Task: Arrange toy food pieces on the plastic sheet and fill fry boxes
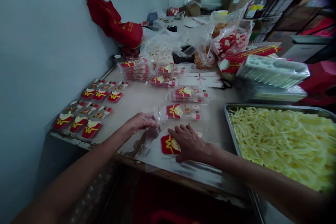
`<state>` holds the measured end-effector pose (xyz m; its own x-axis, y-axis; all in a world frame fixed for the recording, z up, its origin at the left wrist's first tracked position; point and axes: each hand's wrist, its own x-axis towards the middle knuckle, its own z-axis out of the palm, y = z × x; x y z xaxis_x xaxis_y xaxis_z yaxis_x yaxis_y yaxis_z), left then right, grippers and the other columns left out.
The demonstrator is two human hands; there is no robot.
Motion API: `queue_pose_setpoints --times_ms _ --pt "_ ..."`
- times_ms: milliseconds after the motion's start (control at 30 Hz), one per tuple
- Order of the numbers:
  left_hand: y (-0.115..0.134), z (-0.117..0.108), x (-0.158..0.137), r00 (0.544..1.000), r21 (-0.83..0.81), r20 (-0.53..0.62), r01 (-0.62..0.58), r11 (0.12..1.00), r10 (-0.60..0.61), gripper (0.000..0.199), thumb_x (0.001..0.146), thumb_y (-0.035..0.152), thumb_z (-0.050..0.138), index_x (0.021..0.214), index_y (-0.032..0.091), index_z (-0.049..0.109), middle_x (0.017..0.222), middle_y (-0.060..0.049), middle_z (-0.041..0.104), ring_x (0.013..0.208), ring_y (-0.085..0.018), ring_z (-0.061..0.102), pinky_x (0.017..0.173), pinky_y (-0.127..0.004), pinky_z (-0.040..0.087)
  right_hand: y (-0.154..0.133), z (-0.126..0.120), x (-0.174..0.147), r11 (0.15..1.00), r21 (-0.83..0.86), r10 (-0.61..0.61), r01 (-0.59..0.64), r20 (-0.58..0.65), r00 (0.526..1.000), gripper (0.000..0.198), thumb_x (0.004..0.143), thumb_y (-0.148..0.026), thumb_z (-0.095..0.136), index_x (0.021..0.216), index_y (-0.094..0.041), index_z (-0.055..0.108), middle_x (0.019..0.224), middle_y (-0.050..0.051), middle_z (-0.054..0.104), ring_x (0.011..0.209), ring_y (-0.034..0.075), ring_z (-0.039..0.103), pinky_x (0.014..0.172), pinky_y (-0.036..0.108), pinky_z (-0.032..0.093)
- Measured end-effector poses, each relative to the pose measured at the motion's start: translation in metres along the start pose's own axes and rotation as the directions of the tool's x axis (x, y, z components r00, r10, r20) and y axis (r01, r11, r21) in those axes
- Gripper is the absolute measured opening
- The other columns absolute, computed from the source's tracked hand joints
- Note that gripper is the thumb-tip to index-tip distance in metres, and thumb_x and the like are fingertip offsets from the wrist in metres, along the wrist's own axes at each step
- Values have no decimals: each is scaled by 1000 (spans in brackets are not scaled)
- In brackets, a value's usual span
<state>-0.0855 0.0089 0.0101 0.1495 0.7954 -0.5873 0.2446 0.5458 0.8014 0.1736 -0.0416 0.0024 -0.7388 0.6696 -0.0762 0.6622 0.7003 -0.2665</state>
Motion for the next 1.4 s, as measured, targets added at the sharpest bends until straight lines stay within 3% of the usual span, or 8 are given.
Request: queue_pose_setpoints --times_ms 67,167,367,533,733,1000,1167,1400 --pt "-4 10 -8 998 -145 30 60 988 -56 55 47 29 91 99 16 74 84 -4 74 74 -16 66 72 -27 48 -1 7 5 999 0 35 -35 4 999 96 49 -51 85 134 -24 51 116 13 59 103 37 55 93 53 43" --pt "-15 29 -14 999 -286 -36 -17 958 7 46 59 37 87 98 15 76 89 -7 75 77 -17 66 75 -28 50 -2 7 10 997 -19 77 -77 0 997 94 51 -54 85 134 -25 52 116 14 60 103 38 55 91 54 44" --pt "-20 29 -6 905 -41 -320 -309 950 280 40 77 49 73 97 14 77 96 -9 75 90 -20 67 83 -30 49 6 -26 -8 998 -16 56 -55 67 996 101 52 -58 86 138 -19 52 119 15 61 106 38 56 95 55 44" --pt "3 15 -6 945 -146 -162 -309 940 285 38 70 46 80 91 14 77 88 -8 75 82 -18 66 85 -33 49 39 -79 -38 994 -19 110 -110 32 993 109 55 -64 84 147 -20 45 128 16 57 115 38 56 93 51 47" --pt "20 36 -9 919 -102 -273 -321 942 284 32 60 40 88 76 16 75 75 -1 70 75 -13 60 76 -26 44 67 -121 -49 987 -102 109 -122 -130 986 106 60 -63 83 149 -24 41 124 14 59 110 37 58 88 49 49" --pt "27 53 -13 862 267 -288 -345 900 416 38 53 46 89 65 16 69 62 0 64 59 -12 52 57 -26 38 65 -159 -24 886 -377 92 -268 -424 901 109 63 -66 83 148 -16 38 124 19 57 112 44 52 90 56 43" --pt "36 58 -18 863 362 -230 -352 863 449 37 56 47 88 62 16 68 60 0 63 56 -11 50 54 -26 35 68 -157 -21 898 -375 50 -231 -435 899 99 72 -68 77 150 -22 35 128 17 55 117 43 47 94 56 37" --pt "34 58 -6 930 397 -41 -321 860 366 39 47 45 91 61 17 68 58 1 61 56 -12 51 52 -26 35 63 -123 -27 911 -350 79 -220 -375 924 101 73 -55 81 153 -23 29 126 17 56 115 43 46 94 54 34"
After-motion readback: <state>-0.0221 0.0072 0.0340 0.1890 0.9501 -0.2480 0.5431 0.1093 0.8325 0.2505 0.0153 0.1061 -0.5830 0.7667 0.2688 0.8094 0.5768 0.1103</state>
